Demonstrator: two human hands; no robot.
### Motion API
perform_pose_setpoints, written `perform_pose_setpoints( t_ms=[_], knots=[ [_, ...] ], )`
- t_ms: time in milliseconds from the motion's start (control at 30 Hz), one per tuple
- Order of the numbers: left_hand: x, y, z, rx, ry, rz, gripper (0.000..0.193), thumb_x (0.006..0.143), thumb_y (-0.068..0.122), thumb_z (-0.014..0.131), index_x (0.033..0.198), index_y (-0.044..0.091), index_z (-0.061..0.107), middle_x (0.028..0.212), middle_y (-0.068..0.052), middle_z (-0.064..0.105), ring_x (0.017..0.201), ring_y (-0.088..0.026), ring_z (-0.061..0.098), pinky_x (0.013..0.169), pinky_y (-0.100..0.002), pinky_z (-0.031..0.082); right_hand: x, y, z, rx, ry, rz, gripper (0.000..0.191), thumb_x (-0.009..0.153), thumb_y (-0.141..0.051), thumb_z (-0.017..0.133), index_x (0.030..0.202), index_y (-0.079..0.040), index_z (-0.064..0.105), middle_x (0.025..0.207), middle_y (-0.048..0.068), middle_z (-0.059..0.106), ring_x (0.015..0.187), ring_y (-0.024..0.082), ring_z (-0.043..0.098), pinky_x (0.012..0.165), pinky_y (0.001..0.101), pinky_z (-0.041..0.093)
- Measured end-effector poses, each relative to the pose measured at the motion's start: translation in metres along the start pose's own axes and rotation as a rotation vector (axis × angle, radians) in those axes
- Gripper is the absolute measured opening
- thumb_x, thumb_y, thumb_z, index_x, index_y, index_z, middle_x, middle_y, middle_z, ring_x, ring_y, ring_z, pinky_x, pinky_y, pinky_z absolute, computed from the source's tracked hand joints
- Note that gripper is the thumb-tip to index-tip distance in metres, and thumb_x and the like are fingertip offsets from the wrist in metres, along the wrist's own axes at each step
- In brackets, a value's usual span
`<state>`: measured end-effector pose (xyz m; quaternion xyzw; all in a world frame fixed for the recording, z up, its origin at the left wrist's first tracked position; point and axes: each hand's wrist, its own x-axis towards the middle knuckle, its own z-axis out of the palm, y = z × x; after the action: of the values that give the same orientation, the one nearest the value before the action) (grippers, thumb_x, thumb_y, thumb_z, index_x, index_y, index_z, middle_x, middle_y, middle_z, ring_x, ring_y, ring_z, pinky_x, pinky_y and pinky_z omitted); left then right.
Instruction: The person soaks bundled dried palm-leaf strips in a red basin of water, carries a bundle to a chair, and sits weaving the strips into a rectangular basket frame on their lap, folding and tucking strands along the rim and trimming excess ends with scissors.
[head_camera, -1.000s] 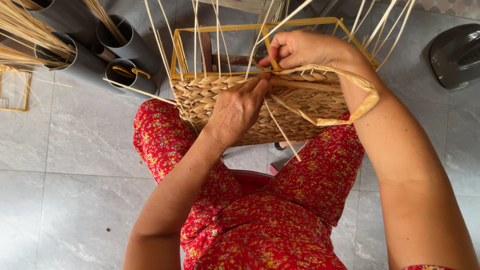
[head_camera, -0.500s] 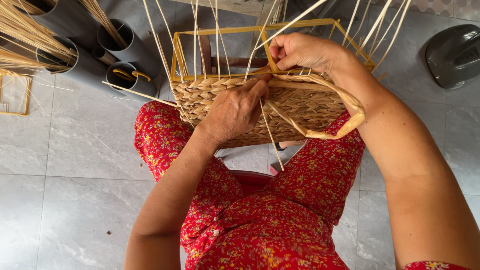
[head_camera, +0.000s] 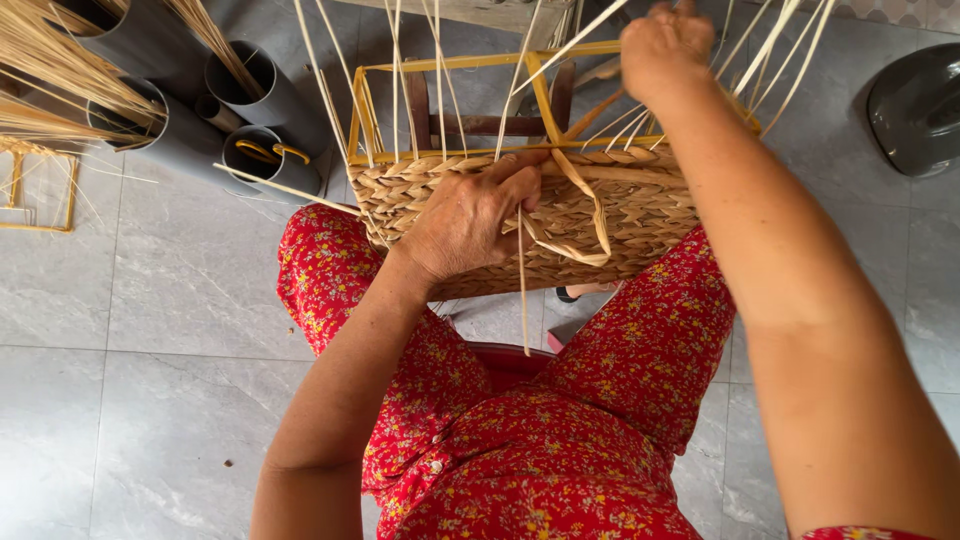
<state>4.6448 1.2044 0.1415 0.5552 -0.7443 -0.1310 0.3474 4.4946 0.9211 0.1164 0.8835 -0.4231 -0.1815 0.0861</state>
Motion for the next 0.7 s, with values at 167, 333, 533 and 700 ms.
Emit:
perform_pose_setpoints(
  t_ms=[167, 333, 533, 700],
  knots=[
    [0.000, -0.004, 0.003, -0.068, -0.025, -0.031, 0.040, 0.069, 0.011, 0.084, 0.093, 0.008, 0.053, 0.141, -0.009, 0.063, 0.078, -0.024, 0.075, 0.066, -0.037, 0.061, -0.015, -0.001, -0.011, 0.567, -0.163, -0.816, 0.040, 0.081, -0.007, 0.070, 0.115, -0.025, 0.080, 0.142, 0.009, 0.064, 0.120, 0.026, 0.062, 0.099, 0.0365, 0.046],
    [-0.002, -0.006, 0.007, 0.001, 0.034, 0.041, 0.040, 0.067, 0.012, 0.085, 0.094, 0.009, 0.055, 0.138, -0.013, 0.062, 0.077, -0.024, 0.075, 0.065, -0.037, 0.061, -0.021, -0.019, -0.017, 0.495, -0.401, -0.494, 0.027, 0.095, -0.018, 0.067, 0.118, -0.025, 0.079, 0.105, 0.006, 0.080, 0.092, 0.024, 0.073, 0.088, 0.0397, 0.055],
    [0.002, -0.007, 0.008, -0.053, 0.067, 0.066, 0.041, 0.067, 0.012, 0.085, 0.096, 0.010, 0.056, 0.143, -0.011, 0.063, 0.078, -0.024, 0.075, 0.066, -0.036, 0.061, 0.002, -0.034, -0.002, 0.329, -0.373, -0.330, 0.023, 0.093, -0.019, 0.069, 0.112, -0.021, 0.081, 0.107, 0.007, 0.078, 0.094, 0.024, 0.071, 0.083, 0.0420, 0.054],
    [0.004, -0.007, 0.008, -0.116, 0.007, 0.002, 0.046, 0.076, 0.030, 0.089, 0.094, 0.007, 0.054, 0.129, -0.013, 0.067, 0.065, -0.023, 0.073, 0.059, -0.037, 0.059, 0.020, -0.028, 0.016, 0.025, -0.259, -0.080, 0.035, 0.080, -0.023, 0.084, 0.111, -0.010, 0.078, 0.115, 0.013, 0.074, 0.109, 0.030, 0.068, 0.090, 0.0435, 0.053]
  ],
)
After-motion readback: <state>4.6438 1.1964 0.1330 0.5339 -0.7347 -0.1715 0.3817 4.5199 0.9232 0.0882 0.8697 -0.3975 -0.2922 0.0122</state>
